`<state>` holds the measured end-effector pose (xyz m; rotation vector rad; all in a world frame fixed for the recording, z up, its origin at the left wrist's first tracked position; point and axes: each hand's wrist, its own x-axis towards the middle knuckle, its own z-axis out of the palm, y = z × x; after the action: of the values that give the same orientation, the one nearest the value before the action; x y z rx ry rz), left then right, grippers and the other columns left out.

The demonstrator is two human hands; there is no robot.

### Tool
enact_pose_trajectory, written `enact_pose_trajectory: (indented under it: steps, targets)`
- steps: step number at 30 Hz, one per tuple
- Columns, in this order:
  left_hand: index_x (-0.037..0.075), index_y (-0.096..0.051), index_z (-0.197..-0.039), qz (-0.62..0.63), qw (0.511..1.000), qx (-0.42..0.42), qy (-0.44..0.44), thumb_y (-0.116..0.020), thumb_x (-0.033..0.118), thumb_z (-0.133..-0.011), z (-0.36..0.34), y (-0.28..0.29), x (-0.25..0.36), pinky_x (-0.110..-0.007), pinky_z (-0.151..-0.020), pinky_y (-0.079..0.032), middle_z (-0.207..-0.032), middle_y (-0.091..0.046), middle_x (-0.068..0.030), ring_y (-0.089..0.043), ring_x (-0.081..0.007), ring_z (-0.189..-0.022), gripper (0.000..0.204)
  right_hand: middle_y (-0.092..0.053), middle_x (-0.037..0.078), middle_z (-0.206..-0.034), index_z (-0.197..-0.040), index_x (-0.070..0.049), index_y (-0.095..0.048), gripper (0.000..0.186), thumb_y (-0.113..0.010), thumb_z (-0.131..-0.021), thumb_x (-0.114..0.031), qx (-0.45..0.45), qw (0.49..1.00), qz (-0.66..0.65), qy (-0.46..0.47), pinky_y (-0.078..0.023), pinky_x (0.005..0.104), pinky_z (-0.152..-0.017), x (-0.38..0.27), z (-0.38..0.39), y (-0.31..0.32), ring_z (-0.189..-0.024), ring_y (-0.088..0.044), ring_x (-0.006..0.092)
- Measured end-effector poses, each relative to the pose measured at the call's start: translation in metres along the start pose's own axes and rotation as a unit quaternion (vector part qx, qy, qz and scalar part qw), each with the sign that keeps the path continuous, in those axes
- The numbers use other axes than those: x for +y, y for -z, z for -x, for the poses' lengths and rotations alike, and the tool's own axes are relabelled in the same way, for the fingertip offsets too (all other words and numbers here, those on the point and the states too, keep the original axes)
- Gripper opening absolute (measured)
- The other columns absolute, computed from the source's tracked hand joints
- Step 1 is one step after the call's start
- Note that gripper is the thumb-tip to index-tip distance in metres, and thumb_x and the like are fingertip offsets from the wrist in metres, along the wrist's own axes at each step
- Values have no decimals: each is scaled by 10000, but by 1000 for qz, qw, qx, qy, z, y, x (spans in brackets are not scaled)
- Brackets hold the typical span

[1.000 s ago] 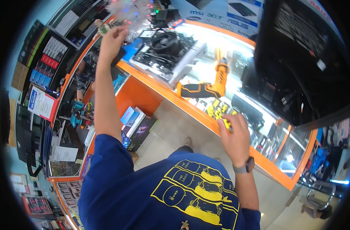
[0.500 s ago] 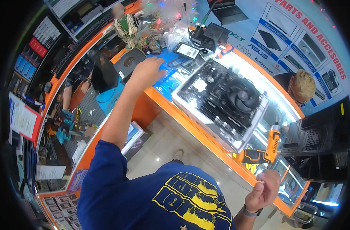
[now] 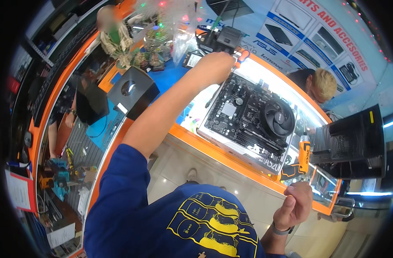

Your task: The person unscrews and removes panels from a computer tower using a power screwdriver and a manual screwdriver on a service counter.

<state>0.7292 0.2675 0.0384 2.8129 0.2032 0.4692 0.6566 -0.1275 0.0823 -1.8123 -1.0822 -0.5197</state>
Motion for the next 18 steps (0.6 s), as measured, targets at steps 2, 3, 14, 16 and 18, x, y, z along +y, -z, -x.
enact_pose_trajectory:
  steps: [2,3,14,16,18]
  targets:
    - [7,-737,-997,-45,999,-29,12,-615,44,-844,-34,-10,8,-445,-805,-578,-1014,-728,-203,-711,-365,-957,199,-560,79,-728,-930,-2,-625,238,-583,-986,-229,-1,999,-2,34,-408,329,-605,-5,-2,-4,-658,-519,199]
    - [7,-737,-997,-44,999,-28,4,-615,44,-844,-47,-15,7,-445,-805,-578,-1014,-728,-203,-711,-365,-957,199,-560,79,-728,-930,-2,-625,238,-583,-986,-229,5,999,4,33,-408,329,-605,-7,-1,-4,-658,-519,199]
    - [58,-720,-1155,-116,971,-178,105,-638,187,-851,-117,-43,17,-410,-908,-557,-1224,-697,-148,-683,-297,-1122,341,-569,89,-730,-928,-9,-644,181,-622,-953,-188,31,999,-7,-25,-395,314,-574,-17,24,5,-643,-518,194]
    - [61,-721,-1155,-130,970,-168,115,-642,192,-847,-120,-56,8,-416,-907,-557,-1214,-701,-142,-685,-300,-1114,344,-570,86,-729,-930,-9,-644,177,-624,-951,-184,48,998,-9,-36,-395,315,-571,-17,28,7,-639,-514,193]
    - [46,-719,-1135,-142,970,-165,105,-666,226,-826,-123,-60,1,-421,-888,-561,-1181,-712,-139,-695,-306,-1079,362,-572,86,-731,-931,-9,-644,174,-625,-949,-181,51,998,-7,-36,-397,314,-572,-17,30,9,-638,-516,193]
